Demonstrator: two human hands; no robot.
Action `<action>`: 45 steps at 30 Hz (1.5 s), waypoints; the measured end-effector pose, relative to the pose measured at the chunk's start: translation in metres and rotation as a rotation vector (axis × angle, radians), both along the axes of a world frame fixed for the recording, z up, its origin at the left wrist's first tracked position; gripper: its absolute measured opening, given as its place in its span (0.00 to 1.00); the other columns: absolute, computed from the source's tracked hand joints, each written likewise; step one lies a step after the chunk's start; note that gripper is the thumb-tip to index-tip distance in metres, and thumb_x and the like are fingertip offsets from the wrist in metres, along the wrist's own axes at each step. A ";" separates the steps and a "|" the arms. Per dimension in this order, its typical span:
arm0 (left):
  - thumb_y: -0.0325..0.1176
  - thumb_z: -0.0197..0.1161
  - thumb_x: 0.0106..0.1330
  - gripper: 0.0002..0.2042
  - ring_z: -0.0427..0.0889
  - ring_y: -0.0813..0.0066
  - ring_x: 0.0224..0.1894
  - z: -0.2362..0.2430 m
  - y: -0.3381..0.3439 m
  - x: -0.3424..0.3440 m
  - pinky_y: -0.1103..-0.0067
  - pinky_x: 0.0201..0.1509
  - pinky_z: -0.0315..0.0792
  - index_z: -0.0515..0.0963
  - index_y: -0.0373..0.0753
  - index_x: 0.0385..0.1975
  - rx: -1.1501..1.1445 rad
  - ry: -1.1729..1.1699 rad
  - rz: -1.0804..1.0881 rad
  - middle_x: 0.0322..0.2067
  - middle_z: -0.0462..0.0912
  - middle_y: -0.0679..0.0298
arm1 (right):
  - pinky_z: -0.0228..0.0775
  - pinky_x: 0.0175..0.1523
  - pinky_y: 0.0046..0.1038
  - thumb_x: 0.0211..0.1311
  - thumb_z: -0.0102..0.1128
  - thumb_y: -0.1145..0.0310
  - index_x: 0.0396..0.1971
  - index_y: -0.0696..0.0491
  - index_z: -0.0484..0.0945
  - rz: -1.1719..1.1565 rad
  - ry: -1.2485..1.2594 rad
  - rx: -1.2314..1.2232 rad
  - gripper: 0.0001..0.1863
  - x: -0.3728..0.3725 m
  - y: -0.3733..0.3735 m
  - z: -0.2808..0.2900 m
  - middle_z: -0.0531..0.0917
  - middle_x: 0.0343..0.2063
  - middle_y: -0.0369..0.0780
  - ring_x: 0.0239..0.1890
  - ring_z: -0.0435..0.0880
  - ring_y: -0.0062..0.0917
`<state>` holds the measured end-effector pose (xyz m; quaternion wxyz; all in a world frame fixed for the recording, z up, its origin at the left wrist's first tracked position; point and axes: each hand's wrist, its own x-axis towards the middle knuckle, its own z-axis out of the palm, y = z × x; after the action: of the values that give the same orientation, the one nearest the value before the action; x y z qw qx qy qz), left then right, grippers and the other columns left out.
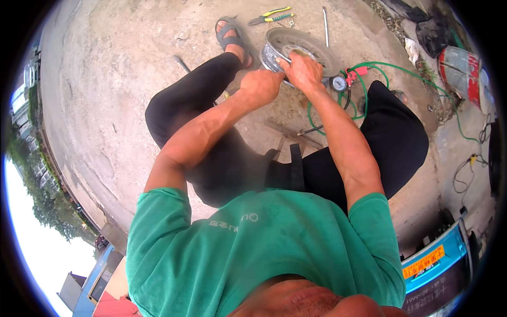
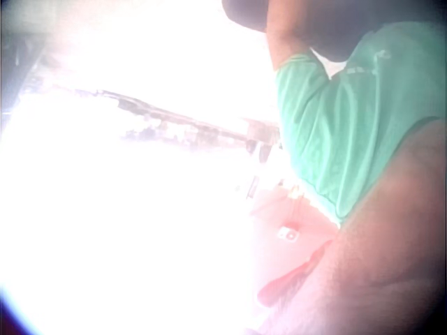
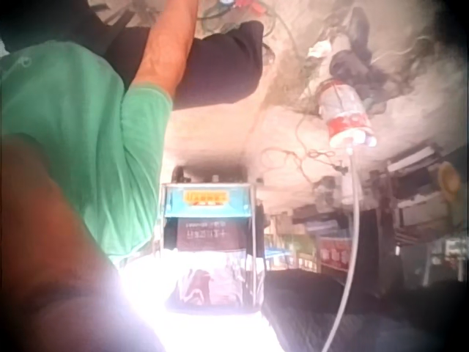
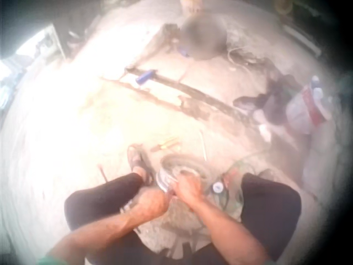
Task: The person is repairing a wheel rim by scraping its surface with a screwdriver and then inserting a metal valve into the rim hole.
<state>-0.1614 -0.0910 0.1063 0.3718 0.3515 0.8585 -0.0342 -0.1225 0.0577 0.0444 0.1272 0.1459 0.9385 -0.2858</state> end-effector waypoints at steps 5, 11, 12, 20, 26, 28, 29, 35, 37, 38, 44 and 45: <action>0.28 0.51 0.68 0.20 0.87 0.47 0.46 0.015 -0.007 -0.015 0.57 0.49 0.80 0.80 0.53 0.57 0.061 0.041 0.139 0.40 0.88 0.48 | 0.77 0.51 0.49 0.68 0.56 0.40 0.45 0.50 0.86 -0.043 -0.081 -0.050 0.27 -0.019 0.022 0.012 0.88 0.43 0.50 0.47 0.88 0.47; 0.29 0.54 0.68 0.16 0.88 0.51 0.49 0.011 -0.010 -0.051 0.62 0.51 0.82 0.84 0.46 0.52 -0.088 0.105 0.053 0.43 0.89 0.51 | 0.73 0.58 0.50 0.70 0.53 0.40 0.50 0.50 0.84 -0.063 -0.123 -0.081 0.28 -0.018 0.010 0.006 0.88 0.46 0.50 0.52 0.86 0.46; 0.29 0.54 0.68 0.15 0.88 0.52 0.49 0.010 -0.010 -0.050 0.63 0.50 0.82 0.84 0.44 0.50 -0.090 0.105 0.032 0.43 0.89 0.52 | 0.73 0.58 0.50 0.70 0.52 0.40 0.50 0.50 0.85 -0.076 -0.128 -0.098 0.28 -0.016 0.008 0.005 0.88 0.47 0.50 0.53 0.86 0.46; 0.29 0.54 0.70 0.12 0.90 0.54 0.43 -0.009 -0.013 -0.003 0.64 0.44 0.84 0.82 0.39 0.47 -0.020 0.084 -0.110 0.42 0.88 0.51 | 0.75 0.56 0.49 0.70 0.55 0.42 0.50 0.50 0.85 -0.044 -0.131 -0.056 0.27 -0.016 -0.007 0.005 0.87 0.49 0.50 0.54 0.85 0.47; 0.31 0.53 0.71 0.18 0.88 0.53 0.48 -0.005 -0.001 0.072 0.60 0.49 0.82 0.79 0.45 0.59 0.070 -0.226 -0.271 0.43 0.87 0.50 | 0.75 0.56 0.48 0.71 0.52 0.40 0.48 0.52 0.86 -0.335 -0.080 -0.121 0.30 -0.042 0.027 -0.002 0.88 0.45 0.51 0.52 0.85 0.49; 0.32 0.52 0.72 0.18 0.87 0.50 0.47 0.015 -0.009 0.023 0.59 0.49 0.81 0.79 0.48 0.60 0.092 -0.097 -0.065 0.43 0.87 0.50 | 0.75 0.57 0.48 0.71 0.51 0.39 0.49 0.53 0.86 -0.330 -0.117 -0.140 0.31 -0.036 0.030 0.001 0.88 0.45 0.51 0.52 0.85 0.49; 0.33 0.51 0.73 0.18 0.87 0.48 0.47 0.015 -0.017 0.001 0.58 0.50 0.81 0.79 0.48 0.60 0.109 -0.045 -0.026 0.43 0.86 0.49 | 0.74 0.57 0.48 0.71 0.51 0.39 0.49 0.53 0.85 -0.311 -0.119 -0.159 0.31 -0.040 0.031 0.005 0.88 0.45 0.51 0.53 0.85 0.49; 0.31 0.52 0.70 0.20 0.85 0.42 0.48 0.018 -0.018 -0.052 0.57 0.51 0.79 0.77 0.49 0.61 0.141 0.057 0.187 0.44 0.85 0.42 | 0.70 0.65 0.45 0.72 0.49 0.42 0.55 0.61 0.81 -0.286 -0.139 -0.431 0.35 -0.035 0.022 -0.027 0.82 0.56 0.57 0.60 0.81 0.50; 0.30 0.53 0.68 0.21 0.85 0.41 0.48 0.011 -0.017 -0.054 0.57 0.52 0.79 0.77 0.49 0.61 0.140 0.055 0.204 0.44 0.85 0.40 | 0.69 0.65 0.45 0.71 0.49 0.42 0.56 0.62 0.81 -0.225 -0.141 -0.461 0.35 -0.033 0.016 -0.029 0.82 0.56 0.57 0.61 0.80 0.50; 0.30 0.54 0.67 0.22 0.85 0.40 0.48 0.007 -0.018 -0.055 0.57 0.52 0.79 0.77 0.49 0.61 0.154 0.048 0.205 0.44 0.85 0.39 | 0.69 0.66 0.44 0.71 0.49 0.42 0.55 0.62 0.81 -0.238 -0.136 -0.453 0.35 -0.029 0.014 -0.019 0.82 0.56 0.57 0.61 0.80 0.51; 0.29 0.54 0.67 0.22 0.85 0.42 0.50 -0.002 -0.010 -0.056 0.58 0.55 0.79 0.78 0.49 0.62 0.097 0.072 0.166 0.45 0.85 0.40 | 0.68 0.67 0.45 0.71 0.48 0.42 0.56 0.59 0.81 -0.288 -0.139 -0.383 0.34 -0.028 0.001 -0.031 0.82 0.56 0.57 0.62 0.79 0.49; 0.29 0.54 0.68 0.22 0.85 0.43 0.51 0.003 -0.006 -0.051 0.57 0.56 0.79 0.78 0.49 0.62 0.050 0.075 0.166 0.46 0.85 0.40 | 0.68 0.67 0.45 0.71 0.48 0.42 0.56 0.59 0.81 -0.298 -0.148 -0.389 0.34 -0.027 0.000 -0.028 0.82 0.56 0.57 0.62 0.79 0.49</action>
<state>-0.2125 -0.0970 0.1089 0.3322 0.2868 0.8985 0.0051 -0.1499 0.0579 0.0163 0.1778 0.2759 0.8221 -0.4651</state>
